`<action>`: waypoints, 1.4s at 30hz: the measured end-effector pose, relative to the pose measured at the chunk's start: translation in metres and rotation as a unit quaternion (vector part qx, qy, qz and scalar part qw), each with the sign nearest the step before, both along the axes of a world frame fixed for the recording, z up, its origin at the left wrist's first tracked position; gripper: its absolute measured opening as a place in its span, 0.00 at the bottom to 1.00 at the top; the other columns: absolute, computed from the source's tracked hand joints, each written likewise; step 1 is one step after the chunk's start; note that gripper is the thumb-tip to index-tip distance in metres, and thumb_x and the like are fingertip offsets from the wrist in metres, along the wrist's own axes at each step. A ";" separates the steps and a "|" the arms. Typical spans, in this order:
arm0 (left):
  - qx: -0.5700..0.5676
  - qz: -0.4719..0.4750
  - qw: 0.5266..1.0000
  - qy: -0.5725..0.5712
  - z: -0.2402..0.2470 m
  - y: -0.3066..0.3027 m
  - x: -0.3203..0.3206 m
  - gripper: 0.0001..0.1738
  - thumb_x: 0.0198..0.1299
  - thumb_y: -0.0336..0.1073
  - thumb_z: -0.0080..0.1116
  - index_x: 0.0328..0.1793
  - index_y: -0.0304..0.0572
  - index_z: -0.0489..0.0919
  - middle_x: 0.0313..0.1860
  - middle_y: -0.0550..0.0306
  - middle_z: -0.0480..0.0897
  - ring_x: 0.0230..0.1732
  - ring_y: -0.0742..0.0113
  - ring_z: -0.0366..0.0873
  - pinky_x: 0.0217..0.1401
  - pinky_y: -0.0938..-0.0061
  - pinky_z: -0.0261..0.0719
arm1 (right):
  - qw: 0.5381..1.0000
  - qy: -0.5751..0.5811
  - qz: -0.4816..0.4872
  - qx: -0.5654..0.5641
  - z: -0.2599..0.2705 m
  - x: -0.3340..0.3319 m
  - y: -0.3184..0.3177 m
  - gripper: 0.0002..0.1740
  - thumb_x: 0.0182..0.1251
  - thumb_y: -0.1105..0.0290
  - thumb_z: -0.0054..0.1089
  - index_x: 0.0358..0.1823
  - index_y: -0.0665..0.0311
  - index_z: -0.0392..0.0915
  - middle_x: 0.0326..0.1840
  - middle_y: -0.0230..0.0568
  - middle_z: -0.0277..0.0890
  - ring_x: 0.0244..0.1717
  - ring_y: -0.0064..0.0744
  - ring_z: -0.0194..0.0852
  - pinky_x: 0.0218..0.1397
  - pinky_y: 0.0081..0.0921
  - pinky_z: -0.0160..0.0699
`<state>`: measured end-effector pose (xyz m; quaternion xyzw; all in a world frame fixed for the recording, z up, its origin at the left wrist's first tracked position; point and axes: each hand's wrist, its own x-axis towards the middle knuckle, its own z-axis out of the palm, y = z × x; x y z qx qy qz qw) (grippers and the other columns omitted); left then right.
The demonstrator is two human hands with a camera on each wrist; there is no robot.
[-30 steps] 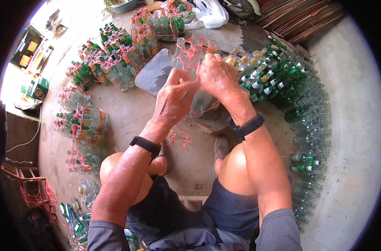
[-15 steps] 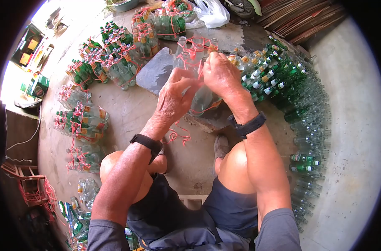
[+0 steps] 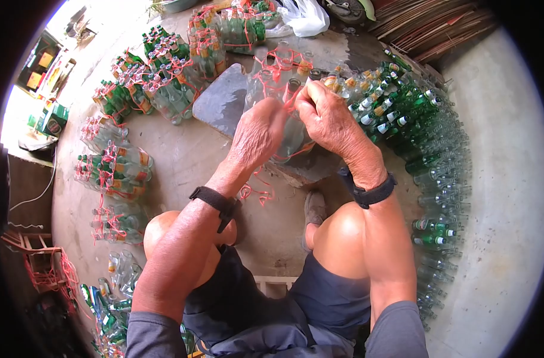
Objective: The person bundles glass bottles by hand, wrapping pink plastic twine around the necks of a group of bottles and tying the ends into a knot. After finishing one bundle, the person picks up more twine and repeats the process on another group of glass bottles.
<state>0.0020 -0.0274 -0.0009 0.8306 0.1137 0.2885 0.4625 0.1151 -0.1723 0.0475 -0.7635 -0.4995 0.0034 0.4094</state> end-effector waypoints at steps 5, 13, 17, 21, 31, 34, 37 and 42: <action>0.070 0.017 0.997 0.015 0.001 0.001 0.000 0.09 0.72 0.34 0.58 0.44 0.35 0.80 0.40 0.34 0.85 0.45 0.30 0.85 0.49 0.44 0.81 | 1.000 -0.022 0.021 0.001 -0.002 -0.001 0.005 0.04 0.76 0.75 0.59 0.41 0.67 0.76 0.40 0.50 0.79 0.42 0.54 0.80 0.51 0.43 0.81; 0.119 0.025 0.992 -0.014 0.000 0.001 0.000 0.07 0.72 0.33 0.57 0.41 0.36 0.77 0.37 0.35 0.83 0.41 0.30 0.84 0.45 0.42 0.81 | 0.998 -0.059 0.035 -0.012 -0.001 -0.005 0.013 0.06 0.76 0.73 0.56 0.43 0.70 0.75 0.43 0.57 0.78 0.48 0.63 0.79 0.54 0.49 0.79; 0.133 0.011 0.990 -0.040 -0.001 0.002 0.001 0.07 0.70 0.31 0.57 0.40 0.35 0.77 0.37 0.35 0.83 0.40 0.30 0.84 0.44 0.43 0.81 | 0.998 -0.046 0.033 -0.019 0.001 -0.007 0.015 0.07 0.76 0.72 0.56 0.43 0.70 0.75 0.43 0.57 0.78 0.48 0.63 0.78 0.54 0.49 0.79; 0.131 -0.002 0.989 -0.068 -0.002 0.004 0.001 0.07 0.67 0.31 0.59 0.37 0.34 0.78 0.36 0.34 0.83 0.39 0.30 0.83 0.42 0.43 0.81 | 0.997 -0.064 0.022 -0.029 0.001 -0.010 0.019 0.08 0.77 0.71 0.56 0.43 0.70 0.76 0.44 0.58 0.79 0.49 0.65 0.80 0.54 0.50 0.80; 0.126 -0.002 0.990 -0.058 -0.004 0.010 -0.002 0.06 0.65 0.30 0.63 0.38 0.33 0.81 0.36 0.36 0.83 0.38 0.32 0.84 0.42 0.45 0.81 | 0.999 -0.027 0.033 -0.032 -0.003 -0.008 0.022 0.06 0.77 0.74 0.60 0.42 0.71 0.77 0.41 0.47 0.77 0.44 0.46 0.78 0.53 0.35 0.79; 0.097 -0.007 0.994 -0.059 -0.004 0.012 -0.002 0.06 0.65 0.30 0.63 0.39 0.34 0.83 0.36 0.38 0.83 0.38 0.33 0.84 0.42 0.47 0.81 | 1.000 0.004 0.022 0.021 -0.002 -0.004 0.021 0.06 0.75 0.75 0.61 0.47 0.71 0.82 0.42 0.44 0.79 0.44 0.40 0.80 0.53 0.32 0.82; 0.064 -0.016 0.996 -0.056 -0.001 0.012 -0.003 0.06 0.66 0.30 0.64 0.39 0.34 0.84 0.36 0.38 0.83 0.38 0.34 0.83 0.42 0.48 0.80 | 1.000 0.007 0.013 0.004 -0.001 0.000 0.018 0.10 0.72 0.74 0.62 0.50 0.63 0.87 0.48 0.51 0.84 0.50 0.55 0.86 0.56 0.40 0.86; 0.064 -0.017 0.996 -0.067 -0.001 0.014 -0.003 0.06 0.67 0.30 0.63 0.42 0.34 0.86 0.35 0.38 0.82 0.39 0.36 0.83 0.43 0.48 0.79 | 0.996 -0.065 0.045 -0.028 -0.009 0.008 0.014 0.12 0.71 0.80 0.64 0.53 0.67 0.86 0.43 0.45 0.85 0.51 0.38 0.86 0.55 0.31 0.85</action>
